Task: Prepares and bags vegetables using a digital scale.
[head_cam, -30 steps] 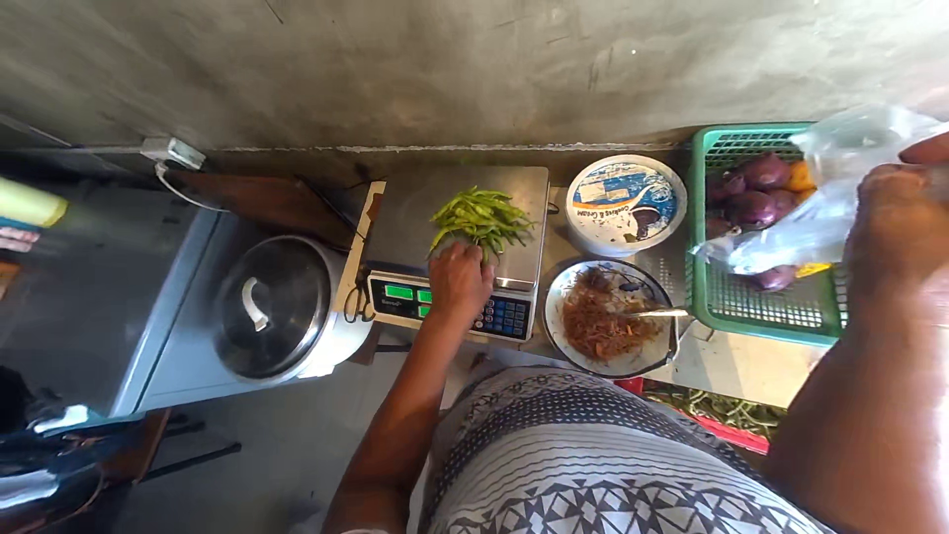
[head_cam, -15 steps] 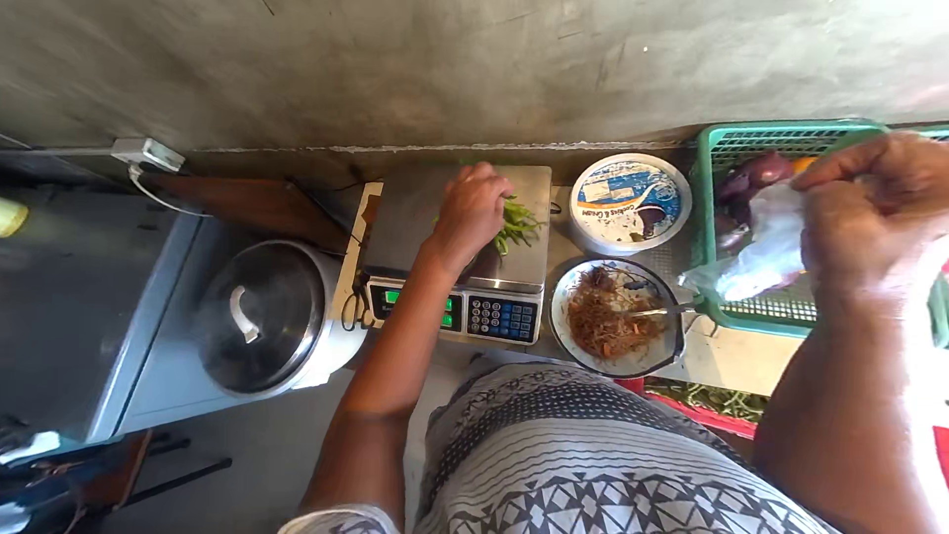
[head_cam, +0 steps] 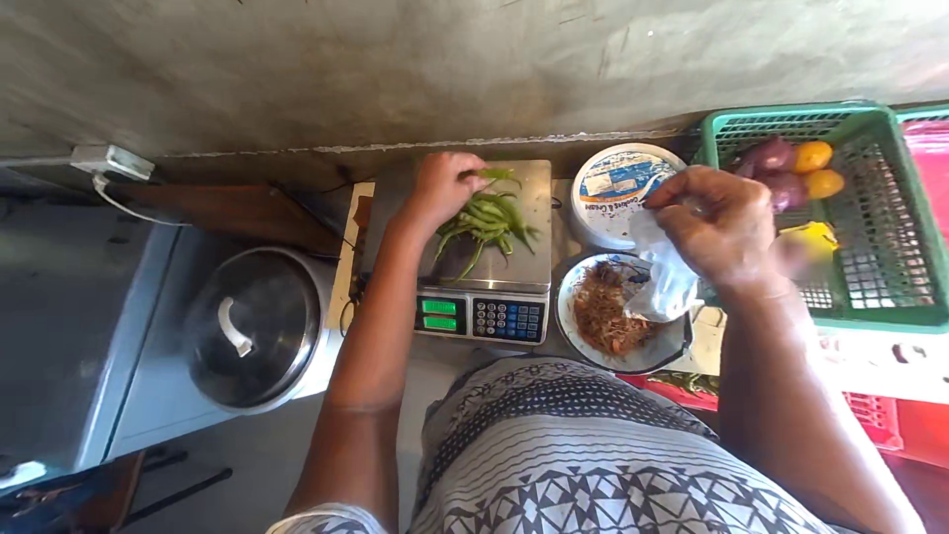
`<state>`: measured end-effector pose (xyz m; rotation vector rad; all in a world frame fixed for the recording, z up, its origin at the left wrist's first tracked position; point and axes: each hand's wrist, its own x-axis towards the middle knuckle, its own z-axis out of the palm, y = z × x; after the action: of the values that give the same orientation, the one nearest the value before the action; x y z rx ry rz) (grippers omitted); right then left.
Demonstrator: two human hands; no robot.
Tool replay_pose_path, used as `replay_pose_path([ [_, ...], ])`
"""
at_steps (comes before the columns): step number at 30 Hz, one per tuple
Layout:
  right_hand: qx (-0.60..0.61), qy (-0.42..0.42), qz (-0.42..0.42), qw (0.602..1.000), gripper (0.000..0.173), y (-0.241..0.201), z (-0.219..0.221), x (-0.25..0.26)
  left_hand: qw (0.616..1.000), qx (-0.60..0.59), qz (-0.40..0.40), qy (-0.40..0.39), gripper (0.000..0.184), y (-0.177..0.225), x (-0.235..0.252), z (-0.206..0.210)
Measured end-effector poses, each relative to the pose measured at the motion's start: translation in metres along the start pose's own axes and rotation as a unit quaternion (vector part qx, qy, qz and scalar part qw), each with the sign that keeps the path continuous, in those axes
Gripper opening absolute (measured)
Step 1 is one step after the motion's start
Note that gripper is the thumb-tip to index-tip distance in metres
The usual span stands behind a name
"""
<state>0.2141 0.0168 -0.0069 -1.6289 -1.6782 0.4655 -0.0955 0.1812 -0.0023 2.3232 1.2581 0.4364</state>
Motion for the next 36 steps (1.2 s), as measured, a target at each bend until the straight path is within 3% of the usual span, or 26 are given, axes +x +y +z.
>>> replay_pose_path([
  [4, 0.033, -0.087, 0.004, 0.996, 0.014, -0.003, 0.038, 0.01, 0.979, -0.164, 0.023, 0.118, 0.022, -0.015, -0.017, -0.011],
  [7, 0.043, -0.135, 0.018, 0.99, 0.017, -0.014, 0.067, 0.026, 0.913, -0.318, 0.06, 0.248, 0.018, -0.024, -0.028, -0.017],
  [10, 0.031, -0.168, 0.051, 0.984, 0.029, -0.019, 0.094, 0.036, 0.859, -0.4, 0.054, 0.315, 0.014, -0.029, -0.043, -0.025],
  [12, -0.01, -0.201, 0.077, 0.976, 0.04, -0.023, 0.109, 0.045, 0.856, -0.405, 0.02, 0.322, 0.013, -0.032, -0.054, -0.025],
  [16, -0.067, -0.228, 0.064, 0.969, 0.036, -0.035, 0.13, 0.054, 0.872, -0.357, -0.021, 0.335, 0.017, -0.044, -0.075, -0.008],
  [20, -0.084, -0.186, 0.017, 0.979, 0.04, -0.044, 0.118, 0.048, 0.832, -0.35, -0.065, 0.425, 0.015, -0.052, -0.095, 0.003],
  [22, -0.08, -0.146, -0.03, 0.986, 0.026, -0.05, 0.111, 0.048, 0.818, -0.343, -0.086, 0.454, 0.015, -0.056, -0.101, 0.005],
  [26, -0.092, -0.174, -0.146, 0.969, 0.013, -0.067, 0.119, 0.044, 0.824, -0.341, -0.106, 0.439, 0.018, -0.057, -0.108, 0.01],
  [31, -0.224, -0.23, -0.107, 0.941, 0.021, -0.073, 0.157, 0.04, 0.822, -0.382, -0.1, 0.41, 0.017, -0.044, -0.109, 0.008],
  [36, -0.224, -0.242, -0.153, 0.932, 0.021, -0.066, 0.159, 0.044, 0.818, -0.447, -0.128, 0.338, 0.016, -0.034, -0.112, 0.008],
])
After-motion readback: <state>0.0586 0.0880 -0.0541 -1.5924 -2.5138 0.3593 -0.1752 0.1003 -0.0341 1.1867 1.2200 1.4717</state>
